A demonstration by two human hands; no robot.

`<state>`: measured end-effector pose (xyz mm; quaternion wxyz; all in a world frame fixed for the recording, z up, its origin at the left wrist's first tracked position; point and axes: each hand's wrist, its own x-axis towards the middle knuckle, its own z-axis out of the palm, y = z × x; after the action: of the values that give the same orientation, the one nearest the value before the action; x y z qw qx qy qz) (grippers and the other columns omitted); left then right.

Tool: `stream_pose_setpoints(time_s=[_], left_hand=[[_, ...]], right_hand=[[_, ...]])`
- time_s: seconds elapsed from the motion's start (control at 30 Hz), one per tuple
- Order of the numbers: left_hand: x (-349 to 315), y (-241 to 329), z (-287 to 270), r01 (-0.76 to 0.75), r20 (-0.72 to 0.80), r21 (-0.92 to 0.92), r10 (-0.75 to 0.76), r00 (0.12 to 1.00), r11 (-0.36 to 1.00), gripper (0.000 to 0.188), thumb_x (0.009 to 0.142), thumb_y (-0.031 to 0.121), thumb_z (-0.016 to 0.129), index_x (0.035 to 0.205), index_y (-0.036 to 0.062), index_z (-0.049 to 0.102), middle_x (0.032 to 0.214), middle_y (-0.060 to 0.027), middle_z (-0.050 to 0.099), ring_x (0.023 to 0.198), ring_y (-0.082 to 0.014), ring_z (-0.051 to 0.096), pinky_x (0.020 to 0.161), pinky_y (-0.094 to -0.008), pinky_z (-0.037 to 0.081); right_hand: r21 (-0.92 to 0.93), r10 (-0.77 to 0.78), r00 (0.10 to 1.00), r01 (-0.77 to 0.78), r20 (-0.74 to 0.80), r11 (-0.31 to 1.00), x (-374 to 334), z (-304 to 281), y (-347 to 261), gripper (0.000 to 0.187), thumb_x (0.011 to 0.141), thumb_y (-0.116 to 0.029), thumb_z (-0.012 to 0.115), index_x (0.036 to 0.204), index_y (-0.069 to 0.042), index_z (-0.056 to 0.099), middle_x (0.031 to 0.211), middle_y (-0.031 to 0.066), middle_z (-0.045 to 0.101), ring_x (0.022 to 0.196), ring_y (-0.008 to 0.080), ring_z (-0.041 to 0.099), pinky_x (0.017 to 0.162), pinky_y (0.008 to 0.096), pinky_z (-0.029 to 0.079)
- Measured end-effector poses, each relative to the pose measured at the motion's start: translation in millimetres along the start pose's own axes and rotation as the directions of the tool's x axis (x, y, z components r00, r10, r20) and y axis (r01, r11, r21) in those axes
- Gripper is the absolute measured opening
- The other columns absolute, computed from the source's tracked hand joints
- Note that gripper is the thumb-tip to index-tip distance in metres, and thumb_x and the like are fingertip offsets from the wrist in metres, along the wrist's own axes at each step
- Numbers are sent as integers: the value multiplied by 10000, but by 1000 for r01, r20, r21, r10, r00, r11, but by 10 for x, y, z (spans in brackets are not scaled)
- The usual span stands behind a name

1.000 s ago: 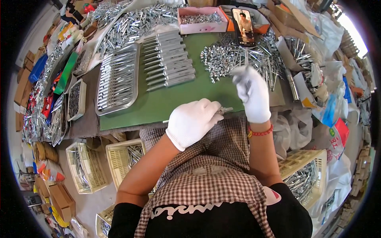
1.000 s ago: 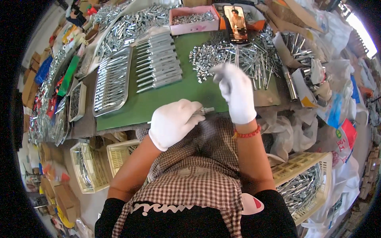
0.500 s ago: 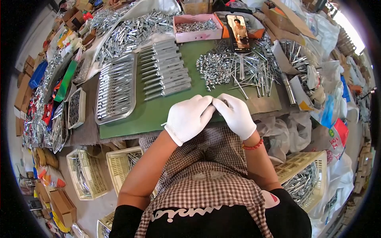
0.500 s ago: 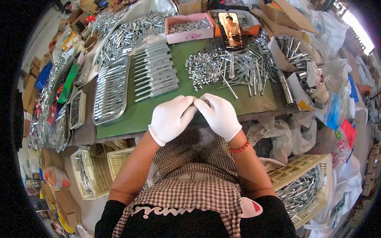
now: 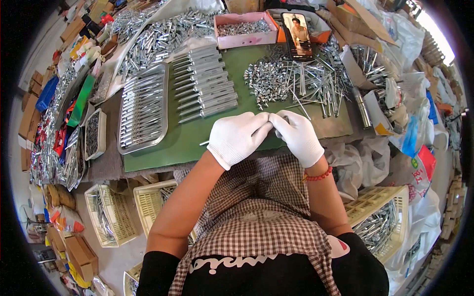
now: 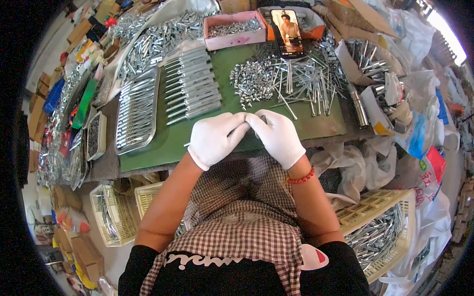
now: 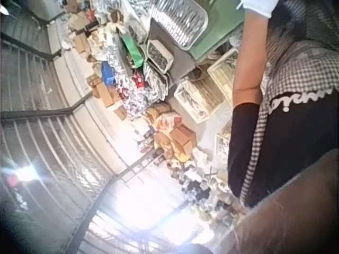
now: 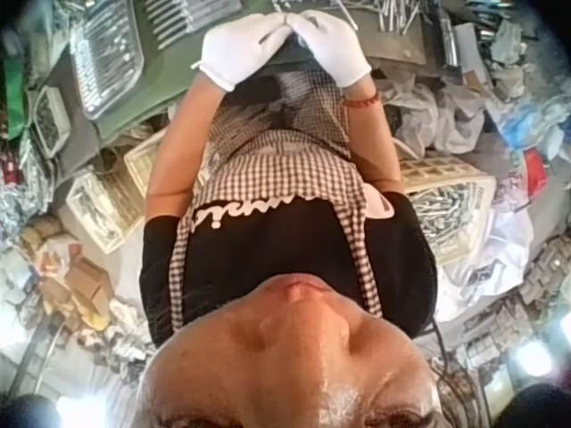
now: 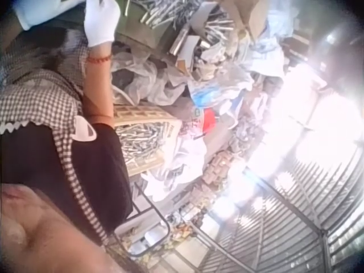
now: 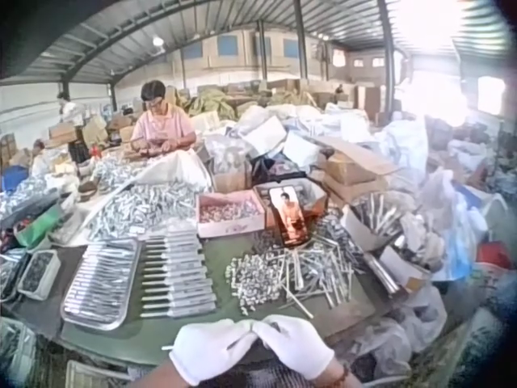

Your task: Assembling small metal pins and handles at a workstation.

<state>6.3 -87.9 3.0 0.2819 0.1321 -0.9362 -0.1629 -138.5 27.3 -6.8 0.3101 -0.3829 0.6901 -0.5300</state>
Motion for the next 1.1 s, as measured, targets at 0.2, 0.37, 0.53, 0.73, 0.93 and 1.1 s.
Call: stream_pose_setpoints(time_s=[0.2, 0.37, 0.53, 0.73, 0.93, 1.1], left_hand=[[49, 32, 38, 88, 133, -29, -84, 988, 996, 134, 973, 222, 591, 997, 93, 613, 851, -118, 634, 753, -342, 651, 643, -428, 520], [62, 35, 48, 56, 109, 2, -56, 993, 998, 194, 989, 279, 558, 942, 97, 607, 776, -118, 639, 709, -341, 660, 628, -448, 531], [64, 37, 25, 32, 107, 27, -35, 994, 999, 179, 973, 283, 595, 971, 105, 616, 810, -109, 643, 724, -333, 666, 630, -445, 532], [59, 42, -10, 133, 71, -97, -127, 989, 986, 262, 918, 269, 673, 1091, 78, 630, 966, -124, 649, 850, -333, 682, 719, -429, 563], [86, 31, -58, 176, 202, -54, -162, 966, 983, 267, 912, 220, 668, 1136, 81, 624, 1024, -145, 661, 946, -344, 664, 789, -444, 538], [112, 82, -132, 186, 215, -56, -170, 962, 981, 203, 942, 216, 632, 1095, 83, 640, 981, -133, 663, 900, -354, 658, 760, -428, 531]], right_hand=[[-125, -68, 993, 56, -96, 991, 7, 50, 3, 301, 964, -257, 643, 910, 35, 694, 685, 108, 618, 609, 172, 557, 603, 331, 457], [-50, -22, 998, 18, -67, 999, 33, -5, 25, 304, 960, -259, 646, 920, 38, 699, 693, 99, 624, 618, 160, 560, 604, 326, 458], [35, 101, 994, -100, -43, 994, 35, -32, -40, 281, 962, -238, 643, 932, 34, 709, 720, 53, 640, 653, 98, 559, 614, 287, 461], [13, 43, 995, -42, -87, 999, 20, -26, -75, 268, 961, -230, 643, 952, 30, 709, 737, 52, 657, 668, 91, 572, 622, 272, 466], [24, 28, 994, -26, -103, 999, 37, -2, -49, 287, 968, -249, 640, 963, 32, 702, 742, 70, 656, 672, 104, 577, 636, 279, 471], [-32, 23, 996, -26, -91, 999, 38, 27, -139, 303, 973, -270, 633, 942, 25, 691, 716, 94, 625, 652, 135, 572, 634, 300, 466]])
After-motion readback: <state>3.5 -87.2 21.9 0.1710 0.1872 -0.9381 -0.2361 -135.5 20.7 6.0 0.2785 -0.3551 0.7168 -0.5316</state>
